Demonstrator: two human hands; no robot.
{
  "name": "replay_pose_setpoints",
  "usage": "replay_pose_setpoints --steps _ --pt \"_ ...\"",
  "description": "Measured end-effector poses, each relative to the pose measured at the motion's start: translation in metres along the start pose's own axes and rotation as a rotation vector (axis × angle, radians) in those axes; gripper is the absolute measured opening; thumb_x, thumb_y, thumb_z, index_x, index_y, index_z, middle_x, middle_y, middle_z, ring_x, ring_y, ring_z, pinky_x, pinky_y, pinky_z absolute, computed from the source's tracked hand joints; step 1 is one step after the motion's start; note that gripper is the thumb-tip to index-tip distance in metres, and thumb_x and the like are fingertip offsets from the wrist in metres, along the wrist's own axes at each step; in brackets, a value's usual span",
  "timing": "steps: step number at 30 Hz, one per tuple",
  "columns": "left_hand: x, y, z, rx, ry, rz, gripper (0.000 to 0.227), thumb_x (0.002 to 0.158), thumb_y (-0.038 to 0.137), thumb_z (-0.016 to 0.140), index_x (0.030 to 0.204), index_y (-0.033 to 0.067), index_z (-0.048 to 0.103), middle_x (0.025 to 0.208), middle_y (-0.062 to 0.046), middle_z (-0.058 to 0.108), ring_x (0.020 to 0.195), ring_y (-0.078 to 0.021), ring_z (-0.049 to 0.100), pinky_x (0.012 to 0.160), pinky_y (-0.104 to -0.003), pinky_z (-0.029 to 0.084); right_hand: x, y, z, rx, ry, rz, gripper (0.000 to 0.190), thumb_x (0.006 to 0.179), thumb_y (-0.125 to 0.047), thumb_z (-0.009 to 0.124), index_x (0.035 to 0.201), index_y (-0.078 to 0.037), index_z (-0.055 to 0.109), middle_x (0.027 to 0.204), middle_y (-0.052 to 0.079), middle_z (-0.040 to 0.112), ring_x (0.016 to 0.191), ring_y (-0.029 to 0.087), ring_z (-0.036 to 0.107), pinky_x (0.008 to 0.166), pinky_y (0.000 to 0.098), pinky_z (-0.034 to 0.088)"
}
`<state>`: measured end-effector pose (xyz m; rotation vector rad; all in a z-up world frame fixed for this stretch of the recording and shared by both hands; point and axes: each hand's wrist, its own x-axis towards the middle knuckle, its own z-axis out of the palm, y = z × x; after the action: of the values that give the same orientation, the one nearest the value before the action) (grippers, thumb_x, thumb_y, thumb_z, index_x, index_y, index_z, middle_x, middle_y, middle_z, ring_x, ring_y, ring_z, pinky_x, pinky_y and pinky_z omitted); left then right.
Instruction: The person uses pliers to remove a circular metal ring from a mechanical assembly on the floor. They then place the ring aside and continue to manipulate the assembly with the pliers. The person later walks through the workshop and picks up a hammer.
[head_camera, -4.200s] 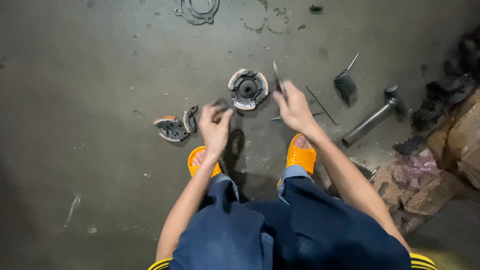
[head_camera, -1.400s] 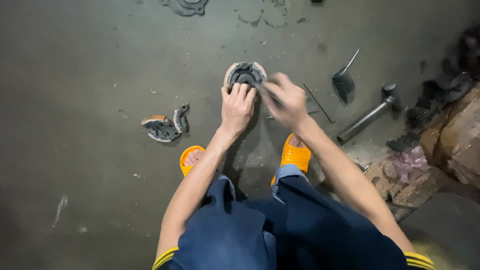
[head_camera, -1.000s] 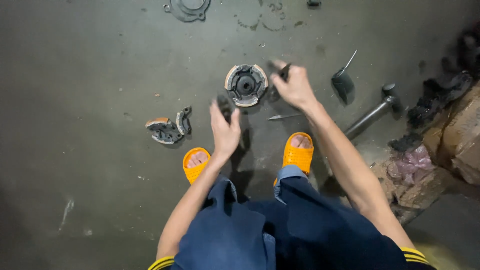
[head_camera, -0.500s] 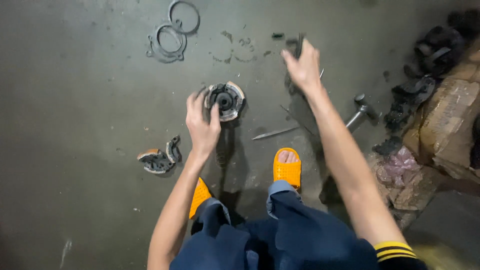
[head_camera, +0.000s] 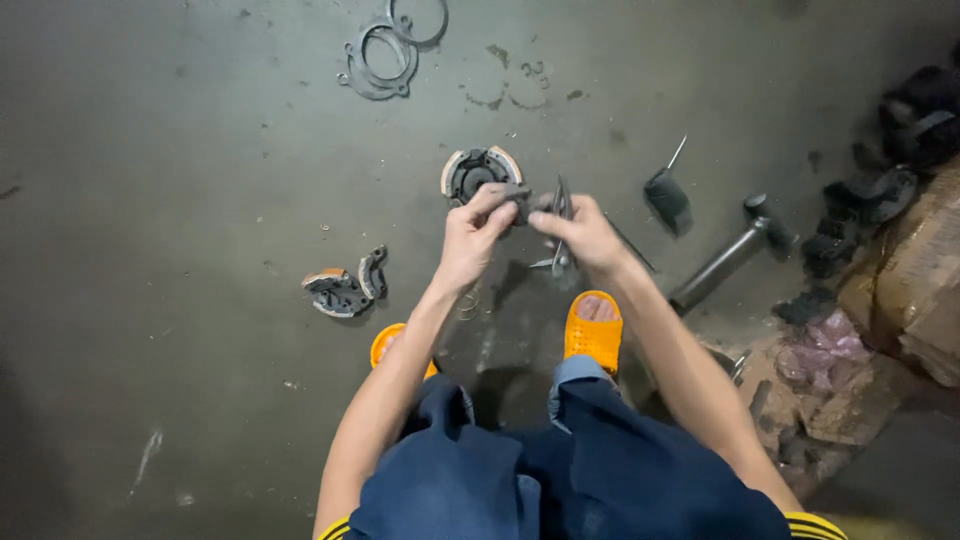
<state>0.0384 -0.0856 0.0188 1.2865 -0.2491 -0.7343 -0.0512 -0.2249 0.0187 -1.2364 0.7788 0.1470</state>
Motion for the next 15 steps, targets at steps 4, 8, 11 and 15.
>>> replay_pose_setpoints --steps 4,8,11,15 --pt "-0.012 -0.012 -0.009 -0.116 0.135 -0.143 0.014 0.084 0.01 0.064 0.097 0.0047 0.067 0.084 -0.002 0.062 0.081 -0.0088 0.057 0.069 -0.026 0.052 -0.011 -0.002 0.0 -0.152 0.104 -0.019 0.018 0.08 -0.018 0.069 0.086 -0.001 0.067 0.067 0.009 0.059 0.064 0.014 0.051 0.054 0.0274 0.045" --pt "-0.022 -0.02 -0.03 -0.16 0.327 -0.206 0.015 0.085 0.009 0.065 0.098 0.0022 0.065 0.083 -0.015 0.067 0.075 -0.0175 0.064 0.064 -0.033 0.056 -0.033 -0.02 -0.006 -0.488 0.291 -0.137 0.016 0.087 -0.014 0.063 0.093 0.0 0.067 0.076 0.019 0.064 0.072 0.023 0.063 0.062 0.0346 0.05" --pt "-0.025 -0.012 -0.037 -0.247 0.358 -0.22 0.017 0.085 0.004 0.062 0.101 -0.0013 0.062 0.084 -0.021 0.066 0.075 -0.0245 0.067 0.064 -0.036 0.057 -0.05 -0.019 -0.011 -0.565 0.386 -0.205 0.012 0.083 -0.009 0.065 0.093 -0.002 0.068 0.081 0.018 0.066 0.08 0.023 0.064 0.067 0.0337 0.05" --pt "-0.024 -0.035 -0.047 -0.299 0.335 -0.215 0.02 0.085 -0.005 0.058 0.105 -0.005 0.06 0.091 -0.024 0.064 0.08 -0.0273 0.065 0.067 -0.04 0.059 -0.057 0.012 -0.037 -0.826 0.383 0.065 0.021 0.072 -0.019 0.073 0.09 -0.011 0.071 0.074 0.014 0.065 0.076 0.034 0.064 0.06 0.0384 0.049"
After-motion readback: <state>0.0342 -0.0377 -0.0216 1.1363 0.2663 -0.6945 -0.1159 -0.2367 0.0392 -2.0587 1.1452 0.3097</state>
